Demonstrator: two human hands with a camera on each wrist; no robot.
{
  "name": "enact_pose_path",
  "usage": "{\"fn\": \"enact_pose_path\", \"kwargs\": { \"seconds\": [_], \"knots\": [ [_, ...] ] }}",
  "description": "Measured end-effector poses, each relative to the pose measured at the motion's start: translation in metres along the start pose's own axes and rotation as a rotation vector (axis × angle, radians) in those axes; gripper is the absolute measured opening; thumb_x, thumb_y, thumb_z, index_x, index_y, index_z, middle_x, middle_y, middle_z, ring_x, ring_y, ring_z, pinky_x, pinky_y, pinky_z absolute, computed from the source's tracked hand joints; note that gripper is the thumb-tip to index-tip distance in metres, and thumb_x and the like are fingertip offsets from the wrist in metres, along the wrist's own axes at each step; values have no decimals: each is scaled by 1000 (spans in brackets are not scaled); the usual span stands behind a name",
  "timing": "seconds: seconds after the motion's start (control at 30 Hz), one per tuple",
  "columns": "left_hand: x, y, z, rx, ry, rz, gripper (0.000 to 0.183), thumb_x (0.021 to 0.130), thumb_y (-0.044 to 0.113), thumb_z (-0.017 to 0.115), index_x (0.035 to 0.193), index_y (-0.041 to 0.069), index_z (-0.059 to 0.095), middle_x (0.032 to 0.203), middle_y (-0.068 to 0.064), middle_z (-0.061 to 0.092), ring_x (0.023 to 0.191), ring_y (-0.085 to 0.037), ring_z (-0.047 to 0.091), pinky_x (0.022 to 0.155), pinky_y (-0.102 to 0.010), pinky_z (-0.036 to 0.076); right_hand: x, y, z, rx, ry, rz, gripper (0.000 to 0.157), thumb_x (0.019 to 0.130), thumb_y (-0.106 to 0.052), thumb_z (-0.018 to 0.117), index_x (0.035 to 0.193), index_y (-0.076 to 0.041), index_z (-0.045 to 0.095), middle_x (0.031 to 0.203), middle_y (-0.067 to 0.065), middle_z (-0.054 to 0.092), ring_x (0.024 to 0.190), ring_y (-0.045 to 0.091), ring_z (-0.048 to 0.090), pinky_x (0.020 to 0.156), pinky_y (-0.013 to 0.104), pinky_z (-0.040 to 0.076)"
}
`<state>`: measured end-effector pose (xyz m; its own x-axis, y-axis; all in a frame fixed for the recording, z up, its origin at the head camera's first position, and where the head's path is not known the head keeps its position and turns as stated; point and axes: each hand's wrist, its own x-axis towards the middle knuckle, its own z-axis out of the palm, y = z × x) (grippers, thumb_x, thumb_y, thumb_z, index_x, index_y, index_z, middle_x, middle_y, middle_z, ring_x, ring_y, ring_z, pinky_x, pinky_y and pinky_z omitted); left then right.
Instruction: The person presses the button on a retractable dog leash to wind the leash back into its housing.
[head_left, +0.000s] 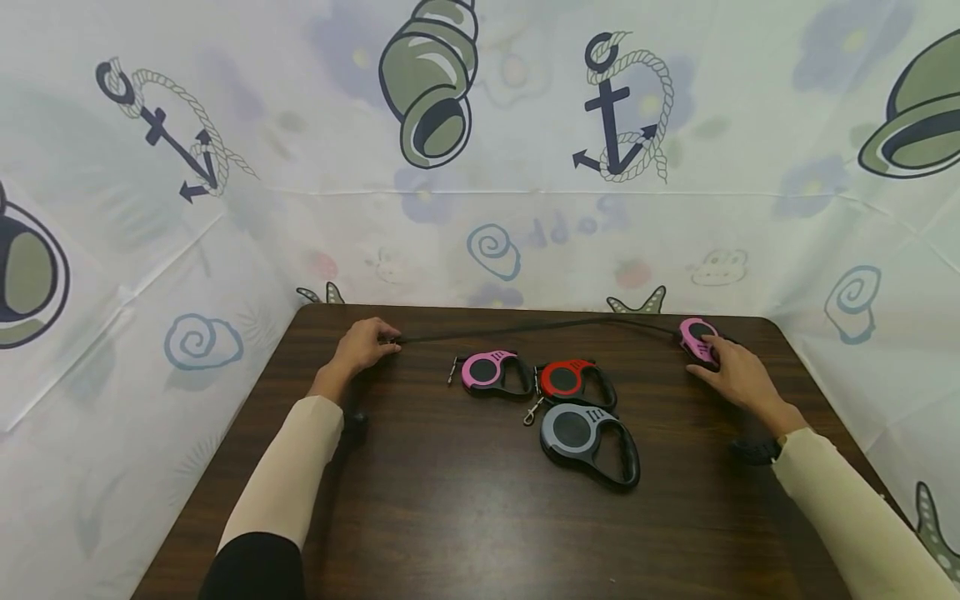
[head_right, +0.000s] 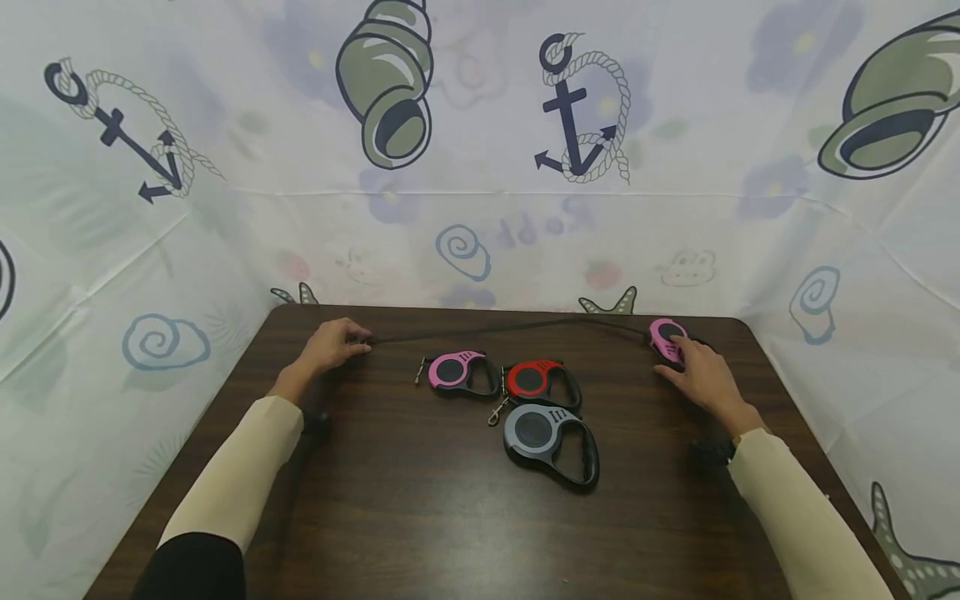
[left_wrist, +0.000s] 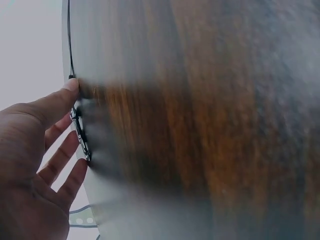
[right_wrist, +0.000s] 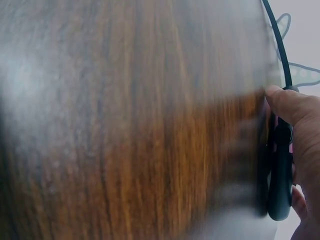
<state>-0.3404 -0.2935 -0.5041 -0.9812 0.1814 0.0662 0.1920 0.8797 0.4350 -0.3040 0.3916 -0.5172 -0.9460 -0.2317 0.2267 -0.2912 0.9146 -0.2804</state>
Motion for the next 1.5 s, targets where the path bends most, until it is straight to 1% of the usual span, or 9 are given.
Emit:
{"fn": "enact_pose_path", "kwargs": {
  "seconds": [0.1, 0.23, 0.37, 0.6, 0.87, 1.13, 1.23, 1.4, 1.5],
  "knots": [
    [-1, -1, 1, -13, -1, -5, 31, 96, 18, 80, 123, 4, 78, 130, -19, 68, 125, -43, 61, 105, -61, 48, 0, 2, 0, 1, 6, -4, 76, 94, -32, 83, 142, 17, 51, 103, 32, 67, 86, 41, 64, 80, 63, 51],
    [-2, -3, 1, -25, 9, 0, 26, 95, 17, 81, 118, 5, 80, 125, -18, 72, 121, -41, 64, 103, -61, 49, -1, 4, 1, -1, 13, -7, 75, 93, -32, 83, 142, 16, 52, 91, 24, 65, 75, 32, 58, 72, 55, 49],
    [-3, -2, 1, -39, 10, 1, 22, 94, 16, 81, 115, 6, 81, 121, -17, 74, 116, -39, 66, 100, -61, 51, -3, 6, 1, 6, 27, -7, 72, 92, -30, 84, 140, 14, 54, 85, 18, 64, 70, 26, 53, 67, 49, 45],
    [-4, -2, 1, -20, 3, 2, 19, 95, 17, 81, 111, 8, 82, 115, -14, 75, 112, -37, 68, 96, -60, 52, -5, 7, 1, 10, 47, -17, 67, 93, -26, 83, 139, 14, 53, 84, 18, 63, 69, 26, 53, 67, 48, 46],
    [-4, -2, -2, 50, -4, 48, 15, 96, 19, 80, 107, 8, 82, 103, -10, 78, 100, -32, 72, 90, -58, 54, -5, 8, -1, 10, 28, -1, 64, 95, -23, 80, 138, 14, 52, 82, 16, 60, 70, 27, 51, 64, 41, 39],
    [-3, -7, -6, 116, -24, 96, 16, 96, 22, 80, 106, 9, 82, 104, -8, 80, 98, -31, 73, 89, -57, 55, -4, 10, -4, 2, 17, 1, 63, 96, -23, 79, 139, 13, 52, 81, 14, 59, 69, 25, 51, 65, 40, 40],
    [-3, -9, -9, 123, -30, 111, 15, 96, 22, 80, 104, 10, 82, 104, -8, 80, 96, -30, 73, 89, -56, 55, -4, 10, -5, 5, 16, 0, 62, 97, -23, 78, 139, 13, 52, 80, 15, 60, 68, 25, 51, 64, 40, 39],
    [-4, -10, -11, 126, -37, 125, 15, 95, 21, 80, 104, 9, 83, 104, -9, 80, 96, -30, 73, 89, -56, 55, -2, 10, -7, 9, 8, 8, 61, 99, -24, 75, 140, 14, 51, 96, 34, 69, 71, 31, 58, 68, 50, 47],
    [-5, -11, -11, 123, -27, 130, 15, 94, 20, 80, 103, 9, 83, 100, -8, 80, 94, -30, 73, 88, -55, 55, -1, 8, -8, 7, 10, 9, 60, 100, -24, 74, 140, 14, 50, 104, 38, 69, 72, 31, 59, 69, 51, 47]
  ]
}}
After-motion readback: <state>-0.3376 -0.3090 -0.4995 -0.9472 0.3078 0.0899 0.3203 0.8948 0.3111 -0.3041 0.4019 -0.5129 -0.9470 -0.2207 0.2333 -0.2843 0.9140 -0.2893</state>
